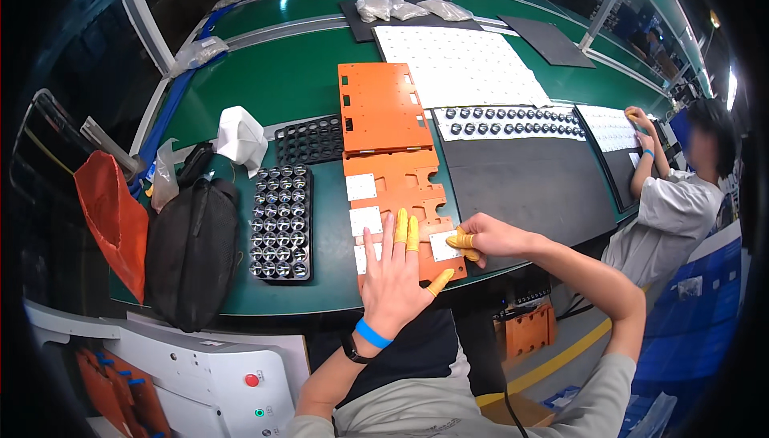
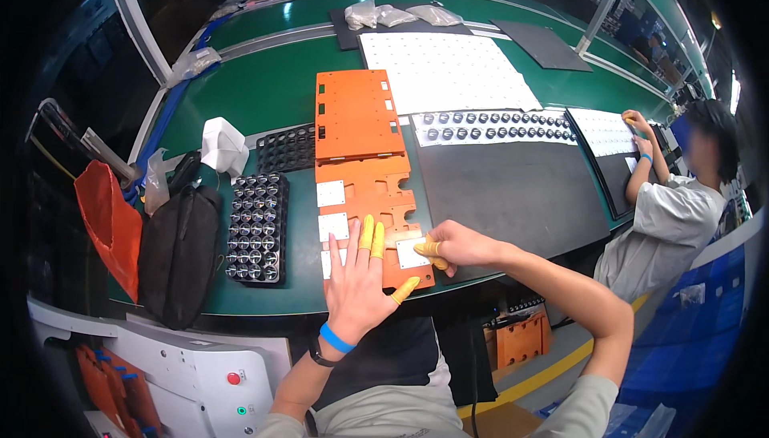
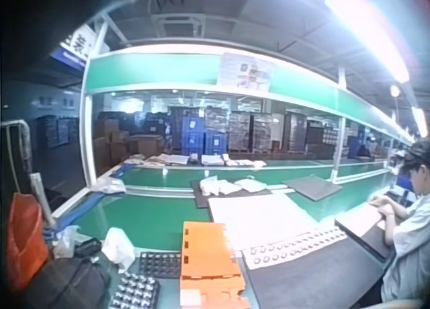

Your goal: The person places small white rectangular components onto an orange fixture, peels off backing films, and presses them into place. They handle multiple components one at a time, aligning and securing them on the fixture while a coworker works nearby.

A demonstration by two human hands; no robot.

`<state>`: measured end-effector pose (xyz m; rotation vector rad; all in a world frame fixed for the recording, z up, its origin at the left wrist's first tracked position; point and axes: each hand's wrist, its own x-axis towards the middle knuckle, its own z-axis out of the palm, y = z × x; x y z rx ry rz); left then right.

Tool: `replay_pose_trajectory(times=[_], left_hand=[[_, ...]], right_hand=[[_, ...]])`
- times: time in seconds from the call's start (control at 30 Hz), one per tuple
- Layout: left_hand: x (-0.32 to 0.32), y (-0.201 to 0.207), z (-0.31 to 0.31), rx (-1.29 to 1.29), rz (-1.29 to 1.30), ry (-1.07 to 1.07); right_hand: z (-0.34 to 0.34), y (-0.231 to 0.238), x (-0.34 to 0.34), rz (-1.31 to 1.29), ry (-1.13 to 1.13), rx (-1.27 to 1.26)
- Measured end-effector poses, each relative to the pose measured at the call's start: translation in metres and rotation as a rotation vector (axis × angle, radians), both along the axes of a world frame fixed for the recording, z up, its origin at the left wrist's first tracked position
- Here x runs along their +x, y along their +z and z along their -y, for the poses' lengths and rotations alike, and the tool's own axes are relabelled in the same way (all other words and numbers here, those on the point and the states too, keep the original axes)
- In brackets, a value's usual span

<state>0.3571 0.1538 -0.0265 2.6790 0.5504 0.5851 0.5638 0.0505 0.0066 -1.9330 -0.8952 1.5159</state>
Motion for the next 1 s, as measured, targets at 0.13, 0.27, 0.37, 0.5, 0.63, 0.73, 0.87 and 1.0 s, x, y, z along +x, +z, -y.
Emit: replay_pose_trajectory(times=[0.13,0.27,0.37,0.5,0.63,0.73,0.87,1.0], left_hand=[[0.000,0.002,0.001,0.003,0.003,-0.006],[0.001,0.000,0.000,0.001,0.017,-0.006],[0.001,0.001,0.000,0.011,0.017,0.000],[0.000,-0.001,0.000,0.015,0.018,0.004],[-0.001,0.001,-0.001,0.001,0.007,0.000],[0.002,0.001,0.001,-0.014,0.008,0.002],[-0.001,0.001,-0.001,-0.005,-0.017,-0.003],[0.000,0.000,0.001,-0.005,-0.015,-0.008]], right_hand=[[0.007,-0.006,0.004,0.024,0.022,0.123],[0.006,-0.011,0.007,-0.034,0.028,0.170],[0.007,-0.016,0.010,-0.089,0.025,0.183],[0.008,-0.020,0.011,-0.124,0.014,0.212],[0.012,-0.028,0.014,-0.168,-0.012,0.242],[0.013,-0.029,0.013,-0.190,-0.033,0.235],[0.008,-0.025,0.010,-0.229,-0.066,0.200],[0.008,-0.023,0.011,-0.248,-0.113,0.146]])
